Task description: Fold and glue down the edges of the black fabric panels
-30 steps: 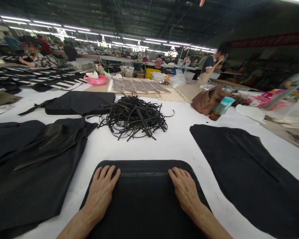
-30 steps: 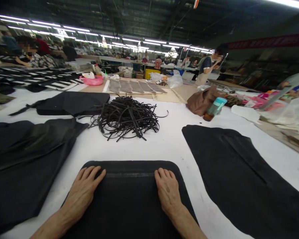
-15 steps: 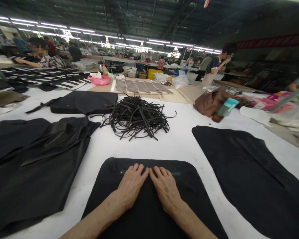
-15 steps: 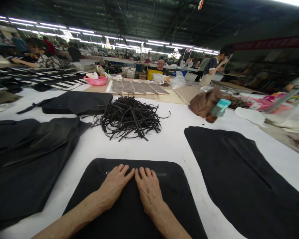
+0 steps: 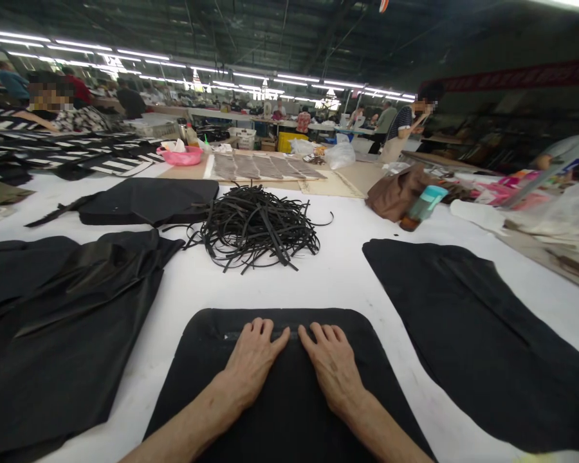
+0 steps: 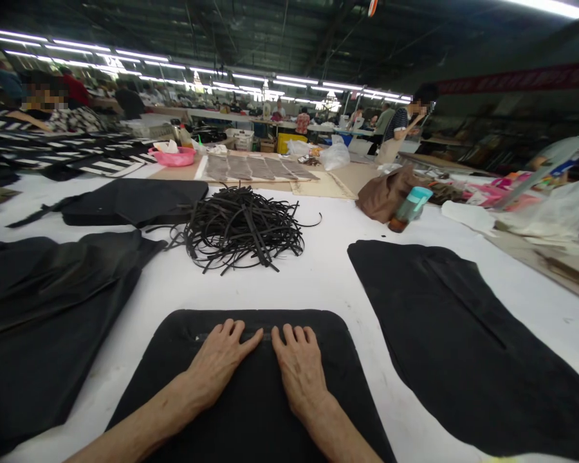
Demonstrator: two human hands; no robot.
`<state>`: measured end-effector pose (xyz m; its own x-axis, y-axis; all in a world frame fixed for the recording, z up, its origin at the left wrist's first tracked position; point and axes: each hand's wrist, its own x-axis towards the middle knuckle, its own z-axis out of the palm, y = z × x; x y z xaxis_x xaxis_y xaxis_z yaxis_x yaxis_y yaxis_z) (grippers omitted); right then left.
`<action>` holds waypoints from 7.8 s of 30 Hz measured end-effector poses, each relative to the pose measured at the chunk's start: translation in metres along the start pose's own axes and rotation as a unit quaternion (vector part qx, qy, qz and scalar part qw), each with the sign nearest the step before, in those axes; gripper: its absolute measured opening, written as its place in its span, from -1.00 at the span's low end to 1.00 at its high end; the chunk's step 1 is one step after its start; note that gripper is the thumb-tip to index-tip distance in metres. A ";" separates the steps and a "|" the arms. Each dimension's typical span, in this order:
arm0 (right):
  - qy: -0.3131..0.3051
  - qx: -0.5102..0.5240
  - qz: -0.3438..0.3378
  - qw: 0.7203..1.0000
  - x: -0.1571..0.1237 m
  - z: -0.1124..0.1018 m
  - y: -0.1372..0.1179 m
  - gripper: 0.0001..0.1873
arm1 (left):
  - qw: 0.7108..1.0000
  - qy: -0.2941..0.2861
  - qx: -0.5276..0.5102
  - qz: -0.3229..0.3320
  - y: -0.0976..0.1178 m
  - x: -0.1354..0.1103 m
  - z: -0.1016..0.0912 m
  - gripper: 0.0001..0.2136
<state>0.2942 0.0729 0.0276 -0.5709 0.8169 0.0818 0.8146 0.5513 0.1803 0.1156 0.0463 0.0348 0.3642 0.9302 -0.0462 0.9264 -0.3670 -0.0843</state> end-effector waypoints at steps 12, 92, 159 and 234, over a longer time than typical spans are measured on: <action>-0.027 -0.019 0.091 0.995 -0.029 0.009 0.064 -0.59 | 0.993 -0.045 -0.020 -0.111 -0.082 -0.065 0.009 -0.51; -0.036 0.294 -0.015 0.955 -0.004 -0.052 0.048 -0.66 | 0.941 -0.019 -0.337 0.032 0.030 0.021 -0.011 -0.77; 0.107 0.133 -0.225 0.959 0.021 0.003 -0.060 -0.84 | 0.976 0.141 0.004 0.168 -0.062 -0.075 0.028 -0.78; 0.109 0.012 -0.058 0.992 -0.063 0.033 0.074 -0.55 | 0.990 0.075 -0.087 -0.081 -0.052 -0.108 0.018 -0.60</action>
<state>0.3939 0.0684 0.0036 -0.6672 0.6935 0.2719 0.7430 0.6455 0.1769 0.0261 -0.0349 0.0264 0.2074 0.9728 0.1034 0.9714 -0.2173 0.0954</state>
